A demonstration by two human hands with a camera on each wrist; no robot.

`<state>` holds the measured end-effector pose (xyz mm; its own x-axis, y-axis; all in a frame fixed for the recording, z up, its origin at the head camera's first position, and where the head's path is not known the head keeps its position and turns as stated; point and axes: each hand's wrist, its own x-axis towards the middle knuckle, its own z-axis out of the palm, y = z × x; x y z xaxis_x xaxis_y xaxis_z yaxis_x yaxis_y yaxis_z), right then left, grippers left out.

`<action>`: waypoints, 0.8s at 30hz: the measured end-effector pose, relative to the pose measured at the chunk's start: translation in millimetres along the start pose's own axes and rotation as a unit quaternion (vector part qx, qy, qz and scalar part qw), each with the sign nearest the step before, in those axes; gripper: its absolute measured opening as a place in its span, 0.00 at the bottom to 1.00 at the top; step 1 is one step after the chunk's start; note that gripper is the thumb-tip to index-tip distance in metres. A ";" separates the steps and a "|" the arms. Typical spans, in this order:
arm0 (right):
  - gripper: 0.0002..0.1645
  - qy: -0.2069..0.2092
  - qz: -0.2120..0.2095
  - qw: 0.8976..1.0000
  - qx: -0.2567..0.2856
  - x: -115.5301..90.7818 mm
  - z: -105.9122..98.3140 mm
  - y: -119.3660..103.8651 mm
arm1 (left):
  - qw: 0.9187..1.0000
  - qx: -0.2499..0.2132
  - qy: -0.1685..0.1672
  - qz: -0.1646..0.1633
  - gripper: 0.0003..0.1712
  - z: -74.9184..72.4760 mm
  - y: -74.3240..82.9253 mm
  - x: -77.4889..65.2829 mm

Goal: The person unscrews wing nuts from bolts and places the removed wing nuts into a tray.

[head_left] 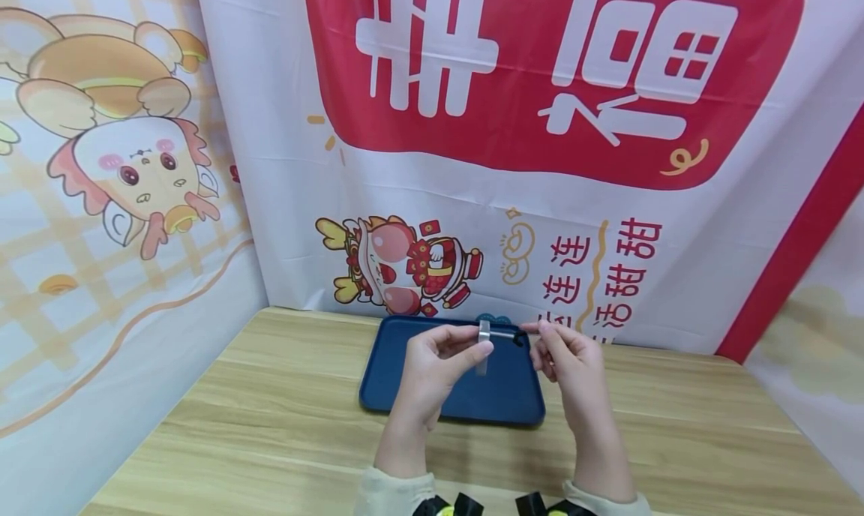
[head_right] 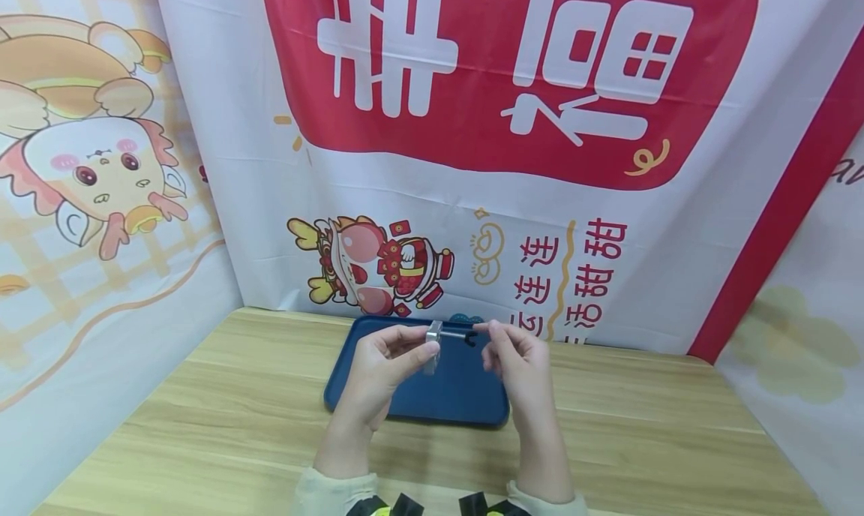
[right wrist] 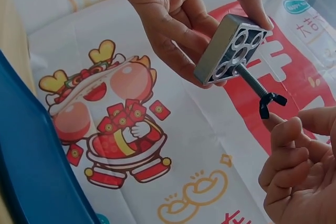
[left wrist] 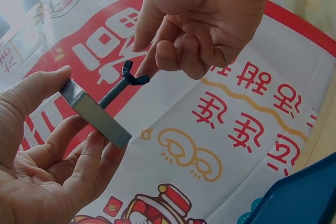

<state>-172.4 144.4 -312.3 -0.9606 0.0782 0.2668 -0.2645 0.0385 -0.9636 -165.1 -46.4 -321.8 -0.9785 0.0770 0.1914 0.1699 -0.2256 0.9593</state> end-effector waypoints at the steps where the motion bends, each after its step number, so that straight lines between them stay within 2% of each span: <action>1: 0.24 0.000 0.012 1.000 0.011 -0.3 0.3 -0.4 | 1.000 0.000 0.000 0.002 0.22 0.0 -0.1 0.0; 5: 0.20 -0.006 0.049 0.998 0.037 -0.4 2.4 -1.2 | 1.000 0.001 -0.001 0.008 0.22 0.1 -0.7 -0.1; 9: 0.17 -0.014 0.062 0.997 0.047 0.3 5.7 -1.6 | 1.000 0.001 -0.002 0.011 0.22 0.2 -1.2 0.4; 16: 0.15 -0.018 0.060 0.997 0.053 0.2 6.9 -1.8 | 1.000 0.000 0.000 0.003 0.22 0.1 -0.3 0.2; 24: 0.10 -0.054 0.037 0.996 0.067 -0.2 1.2 -1.9 | 1.000 0.008 0.002 0.001 0.22 -0.1 -0.1 -0.5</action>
<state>-171.7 143.1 -310.5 -0.9797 -0.0321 0.1979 -0.1941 -0.0963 -0.9762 -164.7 -46.5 -321.9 -0.9786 0.0729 0.1926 0.1738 -0.2096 0.9622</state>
